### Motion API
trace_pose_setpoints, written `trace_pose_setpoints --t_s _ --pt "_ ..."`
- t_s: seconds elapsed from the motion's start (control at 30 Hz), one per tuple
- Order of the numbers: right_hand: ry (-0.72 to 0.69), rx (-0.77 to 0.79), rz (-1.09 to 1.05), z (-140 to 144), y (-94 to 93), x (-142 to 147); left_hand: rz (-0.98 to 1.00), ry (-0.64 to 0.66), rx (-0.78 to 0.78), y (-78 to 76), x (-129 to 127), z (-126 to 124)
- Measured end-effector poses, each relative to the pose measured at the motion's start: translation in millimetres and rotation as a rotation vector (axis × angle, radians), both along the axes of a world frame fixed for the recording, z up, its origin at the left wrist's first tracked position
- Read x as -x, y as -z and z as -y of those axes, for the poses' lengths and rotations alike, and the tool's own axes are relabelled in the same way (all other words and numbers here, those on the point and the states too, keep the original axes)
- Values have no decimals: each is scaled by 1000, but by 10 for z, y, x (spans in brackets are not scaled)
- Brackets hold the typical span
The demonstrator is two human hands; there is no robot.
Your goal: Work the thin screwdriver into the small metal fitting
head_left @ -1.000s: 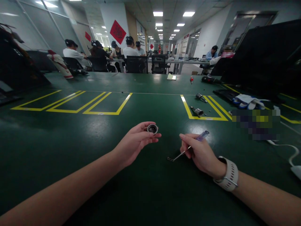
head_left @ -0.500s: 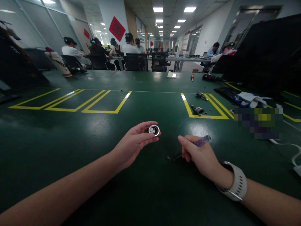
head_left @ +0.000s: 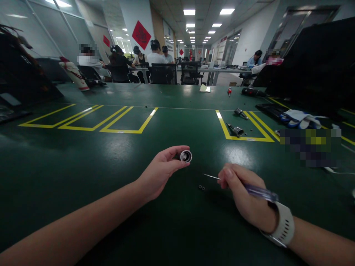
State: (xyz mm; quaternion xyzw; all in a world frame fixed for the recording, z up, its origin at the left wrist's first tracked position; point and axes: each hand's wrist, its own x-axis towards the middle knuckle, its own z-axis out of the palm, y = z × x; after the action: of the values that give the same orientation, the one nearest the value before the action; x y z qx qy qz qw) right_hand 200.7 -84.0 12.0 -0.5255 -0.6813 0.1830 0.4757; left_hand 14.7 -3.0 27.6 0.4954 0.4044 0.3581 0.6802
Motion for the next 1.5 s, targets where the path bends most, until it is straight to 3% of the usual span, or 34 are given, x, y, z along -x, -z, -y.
trace_pose_setpoints --t_s 0.13,0.3,0.47,0.7,1.3,1.5 --pt "-220 -248 100 13 -34 44 -26 64 -31 26 -8 58" --pt "-336 -240 175 6 -18 98 -55 125 -48 -7 -18 136" --pt "-336 -202 248 6 38 104 -71 145 -73 -19 -28 169" --pt "-341 -269 352 45 43 120 -79 90 -101 -19 -73 188" --pt "-327 -228 425 51 21 186 -142 26 -171 27 -104 186" --pt "-312 -206 266 53 -35 170 -157 24 -142 58 -99 164"
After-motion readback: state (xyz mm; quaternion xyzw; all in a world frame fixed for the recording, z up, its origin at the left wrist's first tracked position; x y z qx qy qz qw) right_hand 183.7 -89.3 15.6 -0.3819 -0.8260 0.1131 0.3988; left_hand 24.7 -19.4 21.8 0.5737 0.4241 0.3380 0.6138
